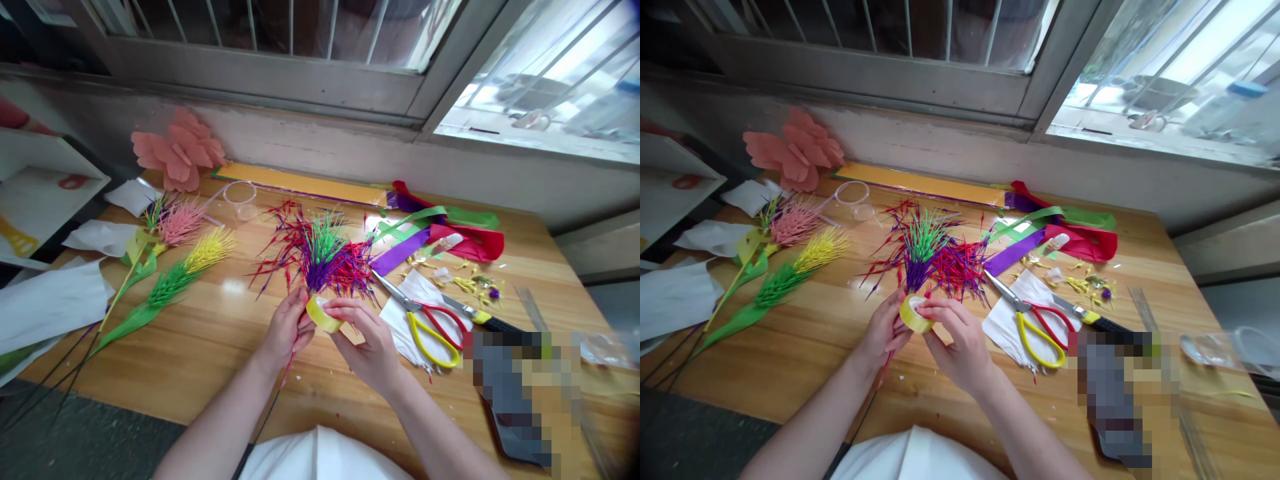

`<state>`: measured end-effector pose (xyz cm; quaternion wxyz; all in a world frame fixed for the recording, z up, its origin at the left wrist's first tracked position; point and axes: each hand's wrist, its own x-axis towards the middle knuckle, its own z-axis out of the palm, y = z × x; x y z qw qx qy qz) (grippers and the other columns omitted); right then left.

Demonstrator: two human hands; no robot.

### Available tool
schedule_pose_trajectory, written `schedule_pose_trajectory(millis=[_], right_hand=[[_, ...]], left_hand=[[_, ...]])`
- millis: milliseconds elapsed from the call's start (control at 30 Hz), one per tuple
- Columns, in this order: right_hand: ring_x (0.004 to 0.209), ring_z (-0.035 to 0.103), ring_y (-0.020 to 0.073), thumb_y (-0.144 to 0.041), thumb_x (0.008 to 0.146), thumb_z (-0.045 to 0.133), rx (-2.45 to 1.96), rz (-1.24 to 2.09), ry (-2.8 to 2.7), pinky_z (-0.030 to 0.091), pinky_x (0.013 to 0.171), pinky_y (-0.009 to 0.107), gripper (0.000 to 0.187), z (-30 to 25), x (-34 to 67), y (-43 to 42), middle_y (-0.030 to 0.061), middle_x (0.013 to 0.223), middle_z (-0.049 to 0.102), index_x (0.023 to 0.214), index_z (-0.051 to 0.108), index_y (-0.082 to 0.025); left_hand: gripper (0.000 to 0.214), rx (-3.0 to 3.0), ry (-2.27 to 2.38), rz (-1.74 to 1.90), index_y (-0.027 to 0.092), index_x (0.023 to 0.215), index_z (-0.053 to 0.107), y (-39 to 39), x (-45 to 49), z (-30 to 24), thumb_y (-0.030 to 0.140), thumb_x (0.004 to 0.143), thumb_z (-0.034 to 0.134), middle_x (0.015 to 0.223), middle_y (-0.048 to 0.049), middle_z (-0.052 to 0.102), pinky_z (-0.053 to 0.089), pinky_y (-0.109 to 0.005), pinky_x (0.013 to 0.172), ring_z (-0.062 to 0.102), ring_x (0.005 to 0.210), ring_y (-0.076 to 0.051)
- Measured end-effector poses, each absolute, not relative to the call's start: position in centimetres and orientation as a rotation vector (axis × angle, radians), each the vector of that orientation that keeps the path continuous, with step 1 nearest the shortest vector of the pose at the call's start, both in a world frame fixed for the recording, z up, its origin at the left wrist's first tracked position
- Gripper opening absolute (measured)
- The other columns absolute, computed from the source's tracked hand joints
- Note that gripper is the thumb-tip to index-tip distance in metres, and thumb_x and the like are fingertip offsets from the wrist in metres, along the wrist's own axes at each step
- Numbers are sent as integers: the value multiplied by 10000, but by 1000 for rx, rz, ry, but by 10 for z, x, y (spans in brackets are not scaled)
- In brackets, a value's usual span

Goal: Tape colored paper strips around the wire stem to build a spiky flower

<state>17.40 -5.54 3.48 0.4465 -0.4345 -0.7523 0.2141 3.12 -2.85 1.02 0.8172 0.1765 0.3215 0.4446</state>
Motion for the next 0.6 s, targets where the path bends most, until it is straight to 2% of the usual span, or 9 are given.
schedule_pose_trajectory(millis=[233,467,600], right_hand=[[938,608,186,-68,771,543,-1082,543,-1869,516,786,336,284,39,177,-56,83,993,648,1008,561,-222],[873,608,177,-79,775,530,-1120,491,-1906,520,730,313,212,40,184,-50,85,950,631,940,546,-210],[892,591,183,-99,776,542,-1122,562,-1917,510,734,321,185,42,184,-46,90,964,614,924,532,-210]], left_hand=[[305,349,628,989,223,862,486,-29,29,7,373,685,683,398,131,331,143,-92,220,132,279,-22],[232,369,588,1040,178,713,486,-24,28,11,338,726,654,404,113,325,180,-83,210,104,297,-13],[217,277,496,1000,168,769,518,-20,24,13,343,736,643,428,106,318,173,-66,215,113,308,-13]])
